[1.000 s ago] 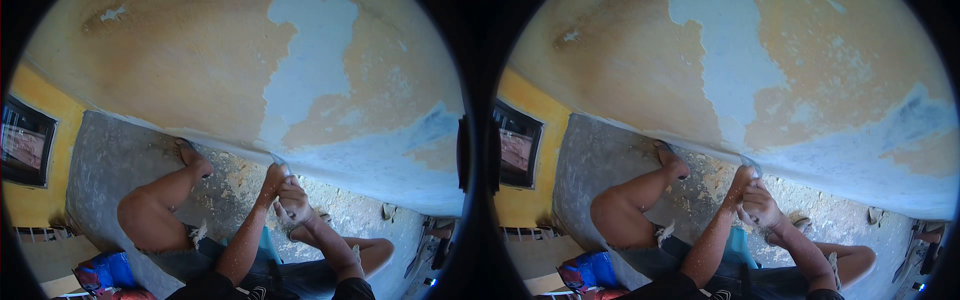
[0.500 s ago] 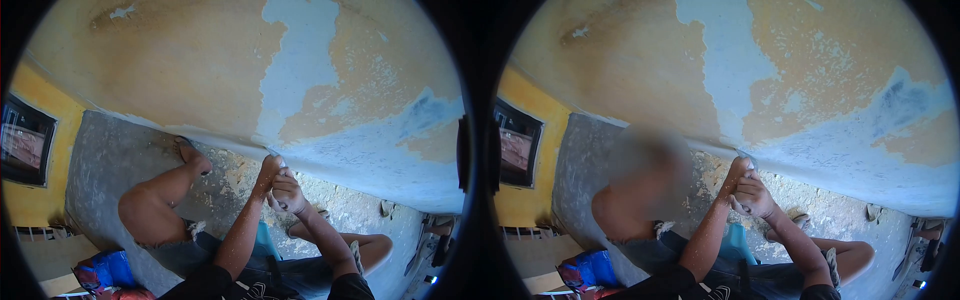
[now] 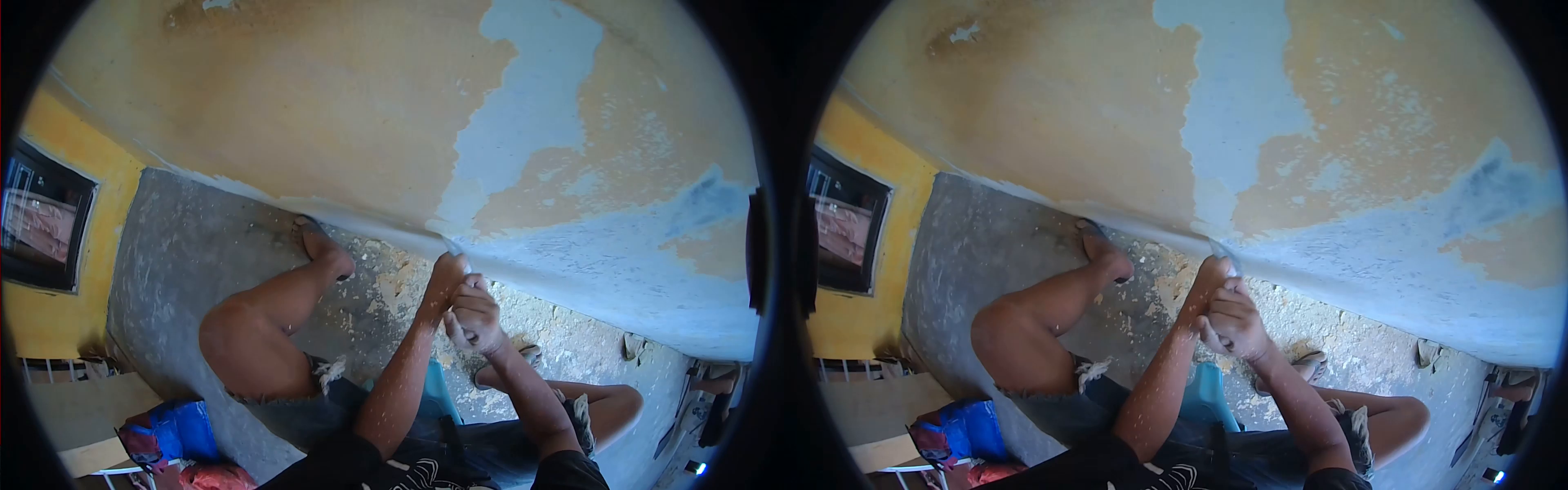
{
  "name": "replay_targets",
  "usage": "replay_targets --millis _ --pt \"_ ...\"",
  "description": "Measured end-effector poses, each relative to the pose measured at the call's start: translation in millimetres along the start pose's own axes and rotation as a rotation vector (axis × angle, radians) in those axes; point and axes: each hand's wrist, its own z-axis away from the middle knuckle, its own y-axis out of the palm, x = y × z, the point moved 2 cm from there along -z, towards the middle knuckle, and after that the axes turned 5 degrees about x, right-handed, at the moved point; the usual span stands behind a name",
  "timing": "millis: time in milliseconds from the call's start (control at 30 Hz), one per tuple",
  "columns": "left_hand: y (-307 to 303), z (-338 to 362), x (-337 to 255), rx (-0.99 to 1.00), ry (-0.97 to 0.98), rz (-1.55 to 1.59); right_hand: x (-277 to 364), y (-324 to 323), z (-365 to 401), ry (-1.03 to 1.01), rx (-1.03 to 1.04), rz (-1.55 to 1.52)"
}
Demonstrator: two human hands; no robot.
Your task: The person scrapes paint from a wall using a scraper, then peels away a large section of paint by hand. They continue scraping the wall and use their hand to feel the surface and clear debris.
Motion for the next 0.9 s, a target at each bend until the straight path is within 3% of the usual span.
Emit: replay_targets --millis 33,67,100,167,300,367,500,567,600,633,700,733,800,833,900 --pt "1 -3 0 -0.062 -0.268 0.35 -1 0 -2 -0.002 0.0 -0.004" --pt "2 -7 2 -0.059 -0.145 0.206 -4 -2 -6 -0.033 0.005 0.01" --pt "0 -6 -3 -0.052 -0.144 0.206 -3 -4 -5 -0.05 0.01 0.022" --pt "-4 8 -16 -0.105 0.15 -0.207 -3 -1 0 -0.043 0.006 0.002" --pt "-6 3 2 -0.124 0.1 -0.124 -2 3 -3 0.014 0.055 -0.003" --pt "-11 7 -8 -0.16 0.373 -0.11 -2 2 -8 -0.013 0.026 0.011" --pt "-7 -1 13 -0.053 0.455 -0.231 -20 12 -3 0.114 0.021 0.007" --pt "6 -10 76 -0.07 0.342 0.775 -26 29 8 0.086 0.02 0.051" --pt "-2 -3 45 0.033 0.065 0.39 -16 30 7 0.047 -0.003 0.065" --pt "-6 4 23 0.028 0.057 0.395 -6 24 2 0.05 0.005 0.058" --pt "-5 5 -10 -0.086 0.27 -0.232 8 7 -5 0.023 -0.09 0.043" --pt "2 -9 10 -0.066 0.109 -0.134 2 2 -6 0.014 -0.082 0.065" --pt "26 -37 55 -0.127 0.189 -0.169 -3 -2 -10 -0.019 -0.017 0.066" --pt "28 -34 54 -0.183 0.265 -0.203 -2 -2 -9 -0.045 0.045 0.064" --pt "13 -12 31 -0.151 0.209 -0.225 1 -1 -5 -0.027 0.059 0.032"
